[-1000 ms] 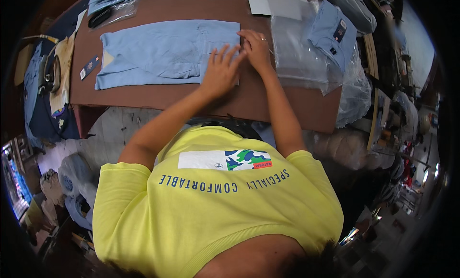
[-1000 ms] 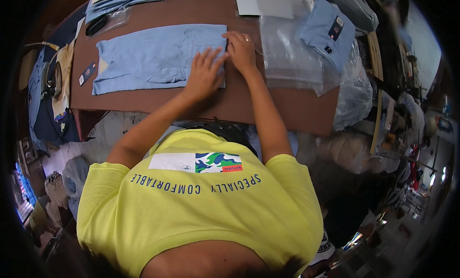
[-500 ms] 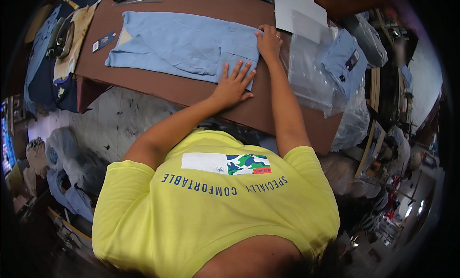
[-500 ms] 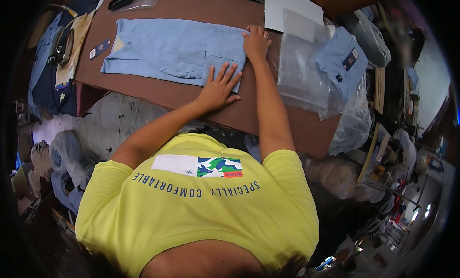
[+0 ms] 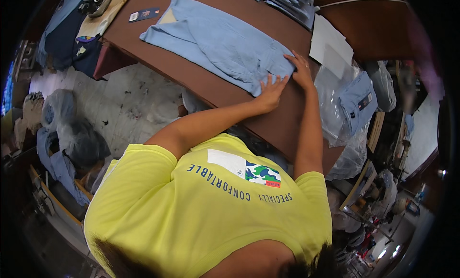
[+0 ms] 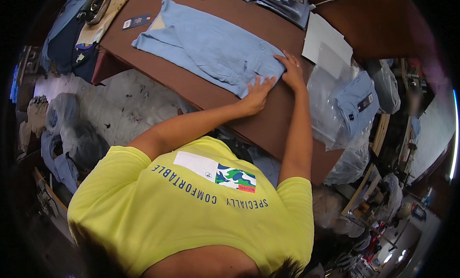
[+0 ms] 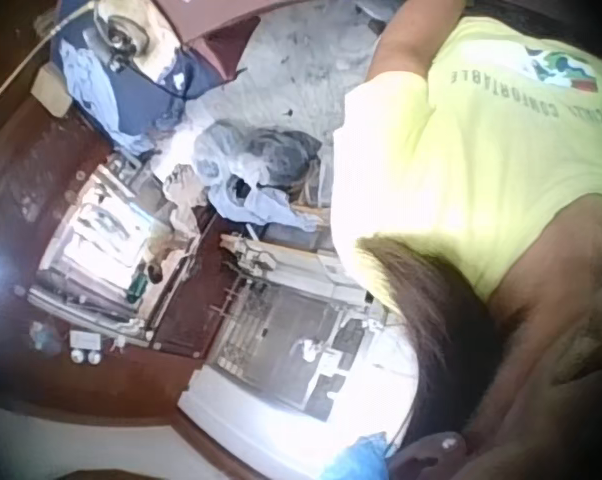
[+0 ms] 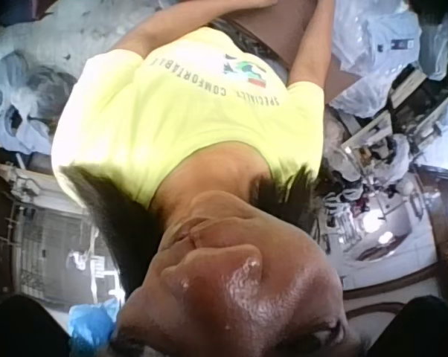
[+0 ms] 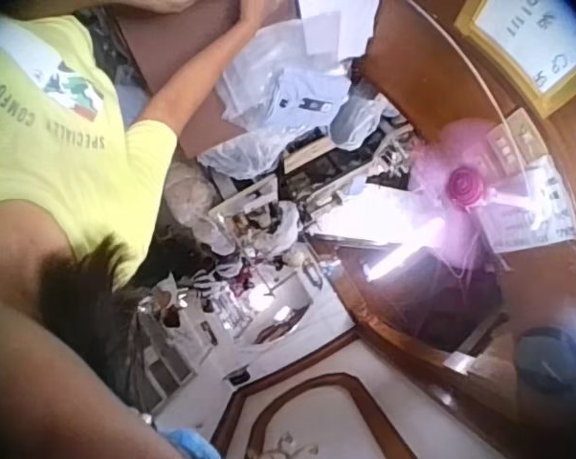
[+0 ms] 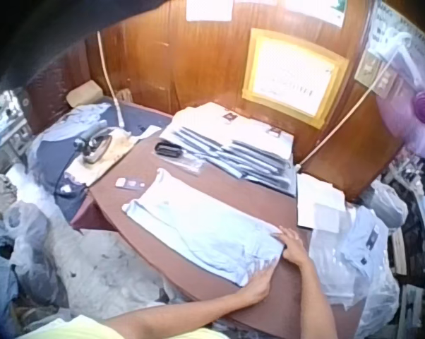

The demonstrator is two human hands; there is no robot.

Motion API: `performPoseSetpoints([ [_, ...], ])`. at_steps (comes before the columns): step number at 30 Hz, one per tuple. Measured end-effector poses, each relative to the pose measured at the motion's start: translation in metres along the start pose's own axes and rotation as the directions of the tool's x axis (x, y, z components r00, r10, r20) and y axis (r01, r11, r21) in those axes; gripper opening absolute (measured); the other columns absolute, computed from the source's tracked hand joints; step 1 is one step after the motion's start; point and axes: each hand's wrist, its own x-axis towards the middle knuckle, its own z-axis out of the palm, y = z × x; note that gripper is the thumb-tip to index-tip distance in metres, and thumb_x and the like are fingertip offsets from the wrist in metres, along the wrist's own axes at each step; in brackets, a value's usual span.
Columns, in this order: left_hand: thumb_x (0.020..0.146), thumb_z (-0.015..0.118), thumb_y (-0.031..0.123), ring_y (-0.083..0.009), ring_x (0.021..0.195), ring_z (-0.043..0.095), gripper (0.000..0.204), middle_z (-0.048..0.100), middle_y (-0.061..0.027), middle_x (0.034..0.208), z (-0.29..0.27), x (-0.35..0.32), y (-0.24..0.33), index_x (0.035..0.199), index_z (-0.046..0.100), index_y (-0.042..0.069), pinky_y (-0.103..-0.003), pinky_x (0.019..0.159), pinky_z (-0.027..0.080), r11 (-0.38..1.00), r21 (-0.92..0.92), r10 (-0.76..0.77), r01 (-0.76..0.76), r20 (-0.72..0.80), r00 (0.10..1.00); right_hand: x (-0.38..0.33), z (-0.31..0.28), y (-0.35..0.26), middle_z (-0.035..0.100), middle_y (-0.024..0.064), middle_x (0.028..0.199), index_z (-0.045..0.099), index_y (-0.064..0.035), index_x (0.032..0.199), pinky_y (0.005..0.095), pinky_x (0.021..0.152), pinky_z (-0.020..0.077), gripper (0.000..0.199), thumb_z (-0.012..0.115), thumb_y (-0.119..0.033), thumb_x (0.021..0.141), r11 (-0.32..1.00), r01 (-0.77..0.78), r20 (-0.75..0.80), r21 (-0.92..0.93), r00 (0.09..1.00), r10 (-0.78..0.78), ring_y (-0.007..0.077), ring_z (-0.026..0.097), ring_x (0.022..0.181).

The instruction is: The person picks up a light-blue shirt from a pile, spreads it out on a table, uses a cardboard guide to fold the shirt around it, and places the folded shirt into a plastic bag.

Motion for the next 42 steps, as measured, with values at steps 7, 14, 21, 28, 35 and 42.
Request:
performPoseSetpoints([
  [7, 0.071, 0.033, -0.008, -0.0221, 0.124, 0.033, 0.081, 0.027, -0.0199, 0.139, -0.062, -0.018, -0.001, 0.141, -0.002, 0.015, -0.024, 0.096, 0.029, 0.469, -0.882, 0.172, -0.050, 0.036, 0.984, -0.022, -0.021, 0.009, 0.045, 0.0131, 0.128, 0.061, -0.0051, 0.093, 0.0364, 0.100, 0.0279, 0.026, 0.052, -0.004, 0.069, 0.858, -0.016, -0.008, 0.514, 1.000, 0.024, 0.0275, 0.036, 0.122],
  [14, 0.070, 0.038, -0.009, -0.0234, 0.118, 0.040, 0.081, 0.034, -0.0179, 0.134, -0.163, -0.074, -0.001, 0.141, 0.008, 0.015, -0.031, 0.097, 0.033, -0.072, -0.985, 0.249, 0.155, 0.132, 0.959, 0.010, -0.095, -0.088, 0.056, 0.0119, 0.112, 0.059, -0.0002, 0.088, 0.0325, 0.094, 0.0340, 0.023, 0.059, -0.017, 0.072, 0.568, -0.053, 0.108, 0.822, 0.992, -0.065, 0.0213, 0.051, 0.105],
  [21, 0.072, 0.037, -0.006, -0.0321, 0.119, 0.040, 0.070, 0.031, -0.0224, 0.133, -0.297, -0.090, -0.113, 0.138, 0.019, 0.008, -0.042, 0.100, 0.032, -0.238, -0.957, -0.010, -0.167, -0.170, 0.985, 0.191, -0.012, -0.205, 0.059, -0.0001, 0.084, 0.062, -0.0032, 0.094, 0.0216, 0.064, 0.0403, 0.029, 0.064, -0.027, 0.078, 0.684, -0.108, 0.202, 0.721, 0.978, -0.059, 0.0071, 0.050, 0.075],
  [28, 0.078, 0.035, -0.006, -0.0225, 0.105, 0.049, 0.054, 0.043, -0.0178, 0.119, -0.328, -0.073, -0.197, 0.131, 0.033, 0.004, -0.034, 0.092, 0.040, 0.258, -0.938, -0.473, -0.231, -0.331, 0.817, 0.297, 0.105, -0.242, 0.063, 0.0154, 0.093, 0.064, -0.0067, 0.096, 0.0342, 0.077, 0.0452, 0.036, 0.068, -0.033, 0.071, 0.966, -0.076, 0.120, 0.247, 0.992, 0.047, 0.0271, 0.059, 0.090],
  [35, 0.076, 0.046, 0.000, -0.0256, 0.112, 0.042, 0.046, 0.049, -0.0092, 0.117, -0.326, -0.084, -0.195, 0.121, 0.048, 0.010, -0.038, 0.087, 0.038, 0.957, -0.199, -0.291, 0.212, -0.660, 0.693, 0.269, 0.092, -0.242, 0.062, 0.0080, 0.090, 0.061, -0.0063, 0.093, 0.0302, 0.073, 0.0454, 0.024, 0.064, -0.023, 0.076, 0.886, 0.107, -0.324, 0.451, 0.945, 0.050, 0.0185, 0.059, 0.082],
  [42, 0.080, 0.054, 0.023, -0.0286, 0.127, 0.026, 0.049, 0.033, -0.0045, 0.136, -0.274, -0.059, -0.119, 0.128, 0.042, 0.022, -0.054, 0.099, 0.020, 0.806, 0.590, 0.370, -0.041, -0.449, 0.814, 0.112, 0.063, -0.179, 0.059, 0.0037, 0.075, 0.060, -0.0024, 0.087, 0.0232, 0.061, 0.0433, 0.012, 0.059, -0.005, 0.076, 0.863, -0.101, -0.434, 0.495, 0.832, 0.346, 0.0095, 0.053, 0.064],
])
